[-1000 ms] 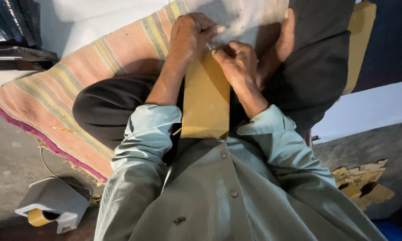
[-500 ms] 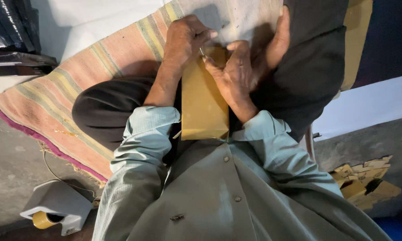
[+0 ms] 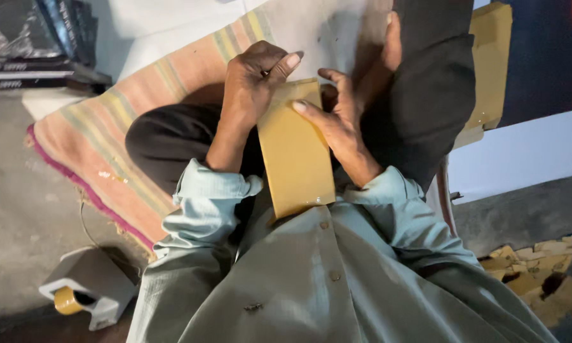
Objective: The person sits cross-legged on a mat and repeatedly folds small cardboard boxes, then uses a tape dispenser to apply clear tape to seal the seams. The person handles multiple boxes one at a time, folding flaps and securing them with tape before setting them aside.
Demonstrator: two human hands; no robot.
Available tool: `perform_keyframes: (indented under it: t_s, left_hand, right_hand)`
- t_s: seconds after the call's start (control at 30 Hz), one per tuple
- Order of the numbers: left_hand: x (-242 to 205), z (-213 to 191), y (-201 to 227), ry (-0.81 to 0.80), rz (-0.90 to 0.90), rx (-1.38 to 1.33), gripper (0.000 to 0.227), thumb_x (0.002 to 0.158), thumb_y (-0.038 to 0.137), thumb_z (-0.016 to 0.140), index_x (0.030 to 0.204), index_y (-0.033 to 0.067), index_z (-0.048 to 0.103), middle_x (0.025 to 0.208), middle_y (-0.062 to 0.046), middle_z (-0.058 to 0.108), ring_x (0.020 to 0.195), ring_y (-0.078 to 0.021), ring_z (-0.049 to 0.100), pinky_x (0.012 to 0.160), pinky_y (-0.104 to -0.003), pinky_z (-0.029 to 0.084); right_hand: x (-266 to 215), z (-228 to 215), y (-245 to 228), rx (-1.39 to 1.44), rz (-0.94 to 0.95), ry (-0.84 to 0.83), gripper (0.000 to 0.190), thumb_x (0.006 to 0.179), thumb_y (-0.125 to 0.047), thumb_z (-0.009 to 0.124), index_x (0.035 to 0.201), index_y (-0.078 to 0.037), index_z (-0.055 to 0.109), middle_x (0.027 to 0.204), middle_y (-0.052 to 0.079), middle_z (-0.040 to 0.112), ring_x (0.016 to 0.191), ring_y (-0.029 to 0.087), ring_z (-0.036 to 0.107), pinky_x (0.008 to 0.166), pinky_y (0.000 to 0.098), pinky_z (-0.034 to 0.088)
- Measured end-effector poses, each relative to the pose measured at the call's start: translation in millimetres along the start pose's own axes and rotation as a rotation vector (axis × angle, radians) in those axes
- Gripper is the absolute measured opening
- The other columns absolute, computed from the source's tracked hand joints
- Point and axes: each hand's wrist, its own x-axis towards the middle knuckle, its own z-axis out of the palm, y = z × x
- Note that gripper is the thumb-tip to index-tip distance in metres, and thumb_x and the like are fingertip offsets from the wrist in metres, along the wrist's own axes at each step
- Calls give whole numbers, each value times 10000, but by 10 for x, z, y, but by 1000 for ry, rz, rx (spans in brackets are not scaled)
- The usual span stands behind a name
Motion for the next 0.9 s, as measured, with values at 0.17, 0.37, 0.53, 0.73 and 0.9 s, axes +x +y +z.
perform_keyframes:
  t_s: [0.17,0.37,0.53,0.73,0.9]
  left_hand:
    - [-433,-204,806,39,-141,-211,241,987,213,732,999,-18,801,886,-68,710,786,-126,600,721,-289,477]
    - [-1073,-321,1554,-8,-17,-319,233,1023,190,722,948,-19,792,1020,-64,705,954,-137,679,844,-287,566]
    - [-1468,-286,1779,52,25,-163,204,995,198,720,1034,13,799,1022,-58,728,918,-129,669,792,-274,551]
    - [-1684,-249,1783,144,74,-83,201,986,190,739,1098,31,791,1020,-72,766,910,-140,678,795,-278,567]
    - [-1823,-221,1882,191,103,71,210,943,208,775,1063,38,799,918,-86,777,823,-149,702,742,-280,558]
  right_hand:
    - [-470,68,-475,139,-243,-156,753,909,-58,848,1476,-45,353,1209,108,627,1083,177,659,968,340,579]
    - [-1056,166,-928,24,-544,-237,813,906,-92,894,1506,-69,346,1199,89,626,1057,154,646,947,291,565]
    - [-1352,154,-924,-82,-547,-275,772,883,-182,895,1471,-29,417,1292,80,615,1166,141,624,1022,302,552]
    - [-1463,135,-775,-119,-457,-350,612,889,-226,883,1336,-17,521,1190,56,650,1079,110,631,962,278,545]
    - [-1618,170,-884,-21,-415,-403,584,893,-285,873,1291,-21,537,1165,30,626,1063,103,614,947,267,536]
